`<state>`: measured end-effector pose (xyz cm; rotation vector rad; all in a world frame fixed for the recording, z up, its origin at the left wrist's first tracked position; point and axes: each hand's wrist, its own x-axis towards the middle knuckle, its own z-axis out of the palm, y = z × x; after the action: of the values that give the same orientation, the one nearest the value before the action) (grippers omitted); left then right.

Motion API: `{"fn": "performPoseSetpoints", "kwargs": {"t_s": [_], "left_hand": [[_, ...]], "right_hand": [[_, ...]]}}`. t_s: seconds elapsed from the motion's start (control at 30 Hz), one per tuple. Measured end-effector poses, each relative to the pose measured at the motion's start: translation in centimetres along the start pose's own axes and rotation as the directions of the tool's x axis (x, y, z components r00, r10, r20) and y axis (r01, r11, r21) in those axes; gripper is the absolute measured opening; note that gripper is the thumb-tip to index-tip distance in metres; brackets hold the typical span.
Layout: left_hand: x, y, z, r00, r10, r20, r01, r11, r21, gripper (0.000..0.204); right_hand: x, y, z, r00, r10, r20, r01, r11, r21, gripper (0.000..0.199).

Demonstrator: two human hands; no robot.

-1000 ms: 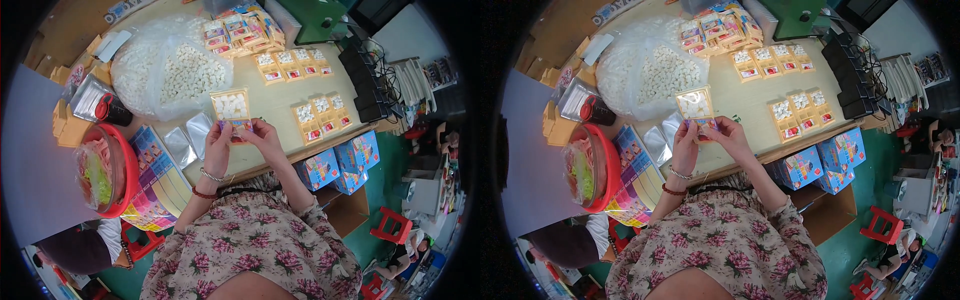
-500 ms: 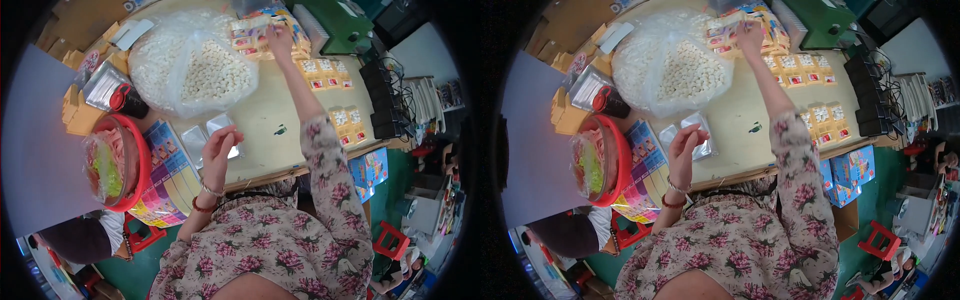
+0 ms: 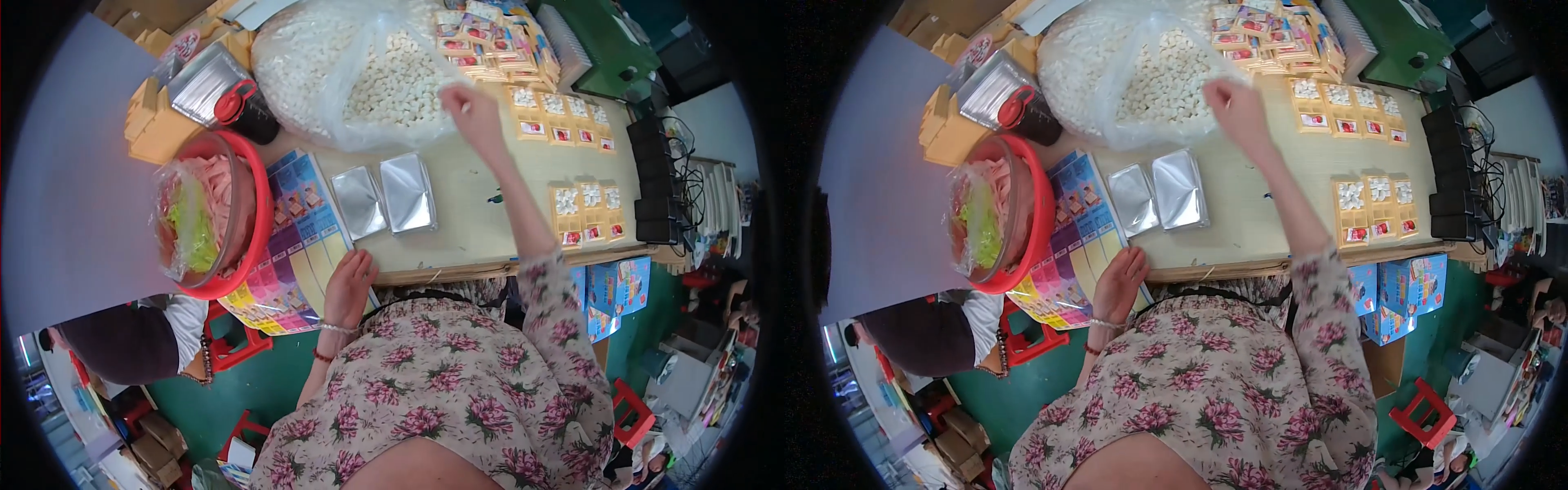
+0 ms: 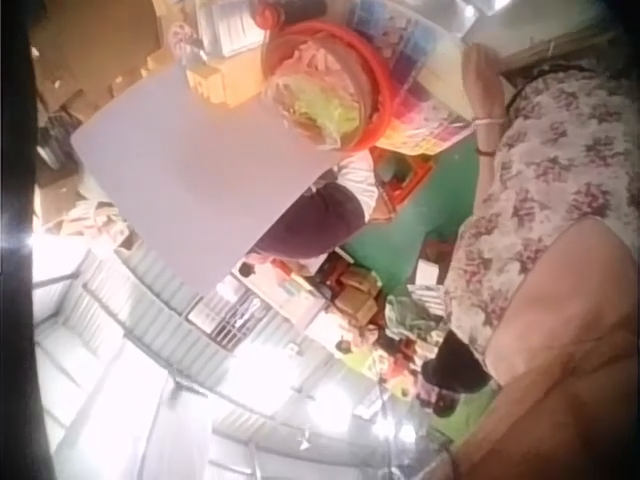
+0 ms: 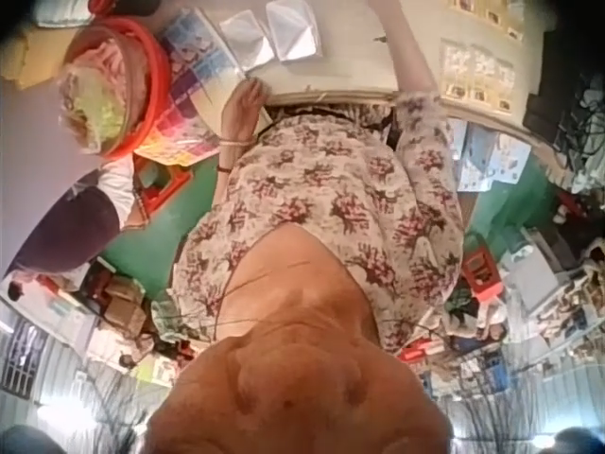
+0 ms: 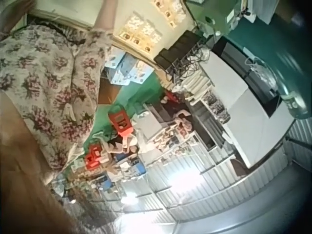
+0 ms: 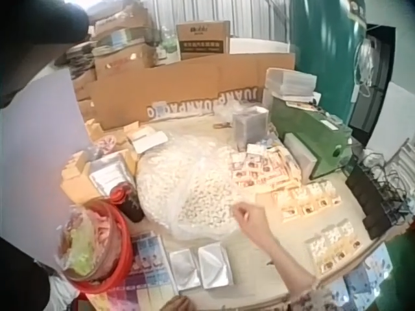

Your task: Packaging small items into plastic trays and applying labels.

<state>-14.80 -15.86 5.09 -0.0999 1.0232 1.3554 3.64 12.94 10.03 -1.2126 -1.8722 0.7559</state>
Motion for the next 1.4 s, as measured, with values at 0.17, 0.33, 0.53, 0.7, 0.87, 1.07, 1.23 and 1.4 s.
{"fn": "performPoseSetpoints", "kwargs": {"t_s": [0.17,0.33,0.53,0.7,0.87,1.07,1.23,1.4], "left_hand": [[2.7,-0.8,1.7,0.989,0.144,-0.040,-0.145,0.989,-0.019,0.012],[3.5,0.4,2.5,0.974,0.194,-0.114,-0.173,0.970,0.174,0.049],[10.2,3.7,2.1,0.677,0.696,0.240,-0.325,-0.010,0.946,0.078],[12.3,3.2,6.7,0.689,0.698,0.194,0.013,-0.280,0.960,0.095],[13.7,3.3,5.6,0.709,0.687,0.160,-0.095,-0.132,0.987,0.073],[11.2,5.7,2.6,0.671,0.707,0.222,-0.531,0.249,0.810,0.034],[8.1,4.9,4.9,0.782,0.582,0.224,-0.584,0.560,0.587,0.026],[12.2,-1.8,7.0,0.644,0.731,0.226,-0.582,0.276,0.765,0.035]], "right_hand": [[-10.8,-1.1,4.3,0.984,-0.179,-0.008,0.178,0.983,-0.043,0.018],[-14.0,-1.4,4.8,0.985,-0.118,-0.127,0.100,0.985,-0.141,0.034],[-14.2,0.6,4.7,0.969,0.236,-0.069,-0.228,0.967,0.110,0.044],[-14.2,1.3,5.7,0.919,0.371,0.129,-0.391,0.900,0.195,0.050],[-14.5,1.7,6.4,0.967,0.255,0.019,-0.256,0.966,0.033,0.057],[-14.8,1.9,6.6,0.970,0.244,-0.014,-0.244,0.970,0.017,0.057],[-15.1,1.9,6.1,0.969,0.245,-0.033,-0.242,0.968,0.074,0.044],[-15.3,3.4,6.8,0.942,0.331,-0.057,-0.300,0.906,0.299,0.042]]}}
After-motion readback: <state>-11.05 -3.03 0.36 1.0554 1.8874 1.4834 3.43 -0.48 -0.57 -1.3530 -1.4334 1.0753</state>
